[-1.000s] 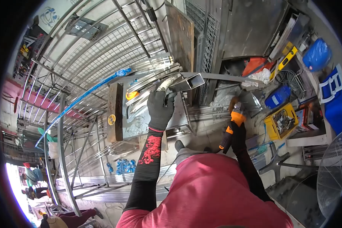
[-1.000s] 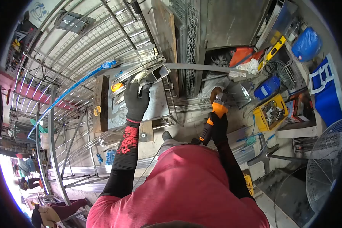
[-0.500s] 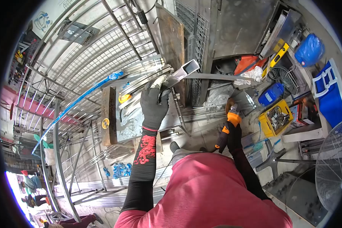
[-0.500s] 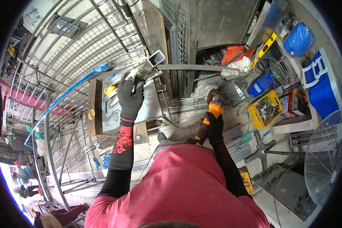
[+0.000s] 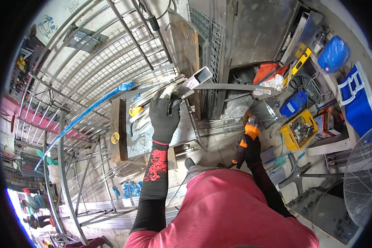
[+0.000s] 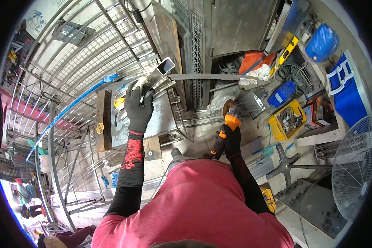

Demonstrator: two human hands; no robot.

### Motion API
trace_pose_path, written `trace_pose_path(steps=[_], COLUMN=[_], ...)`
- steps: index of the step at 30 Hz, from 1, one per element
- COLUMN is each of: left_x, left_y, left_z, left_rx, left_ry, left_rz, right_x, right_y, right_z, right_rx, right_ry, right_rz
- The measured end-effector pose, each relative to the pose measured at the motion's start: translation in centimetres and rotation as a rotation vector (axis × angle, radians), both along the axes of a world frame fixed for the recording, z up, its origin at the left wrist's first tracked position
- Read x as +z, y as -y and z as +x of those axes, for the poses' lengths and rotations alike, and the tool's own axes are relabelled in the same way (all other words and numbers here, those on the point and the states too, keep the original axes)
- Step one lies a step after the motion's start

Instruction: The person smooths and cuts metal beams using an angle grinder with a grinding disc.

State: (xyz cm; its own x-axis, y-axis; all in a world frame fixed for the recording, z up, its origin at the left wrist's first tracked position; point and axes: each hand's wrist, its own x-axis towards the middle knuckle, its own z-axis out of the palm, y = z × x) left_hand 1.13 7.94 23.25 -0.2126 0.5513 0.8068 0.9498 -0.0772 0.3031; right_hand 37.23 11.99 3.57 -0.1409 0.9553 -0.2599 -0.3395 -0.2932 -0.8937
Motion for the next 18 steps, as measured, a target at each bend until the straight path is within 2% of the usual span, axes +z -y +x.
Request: trace_pose_path(steps=[2,5,6,7,10,11,12,14,18], left_x=[0.2,-1.3,-0.6,0.0,0.0,0.2,0.6,1.2,1.1], left_y=[-0.5,-3.1,-3.8,-4.7,-7.5,-8.2,-8.7,-9.7,-11.2], left_z=[-0.1,-1.0,-1.0,-1.0,-1.3,-1.1,-0.7,-0.5,-1.1], left_rx=[0.004,0.068,0.096,0.14,0.32,0.345,0.407,0.414,0.513], left_ry=[-0.003,0.052,0.106,0.175,0.291,0.287,0.33,0.308,0.183], left_rz=[0.01,0.247,0.192,0.14,0.062,0.129,0.086,0.246,0.336], right_x=[-0.8,-0.6,-0.4,-0.5,-1.5,-0.4,-0.1,0.0,-3.2], right_y=[0.0,-0.1,0.0,0.0,-0.4,0.0,0.0,0.0,-1.2], right_z=[0.0,-0.3,-0.4,-0.4,-0.7,-0.9,-1.0,-0.9,-0.6], right_rx=[0.001,0.013,0.009,-0.005,-0.027,-0.01,-0.002,0.031,0.01], right_ry=[-0.02,-0.045,-0.04,0.134,0.12,0.092,0.086,-0.004,-0.027], right_rz=[-0.01,-0.038,-0.054,0.074,0.114,0.087,0.088,0.027,0.023])
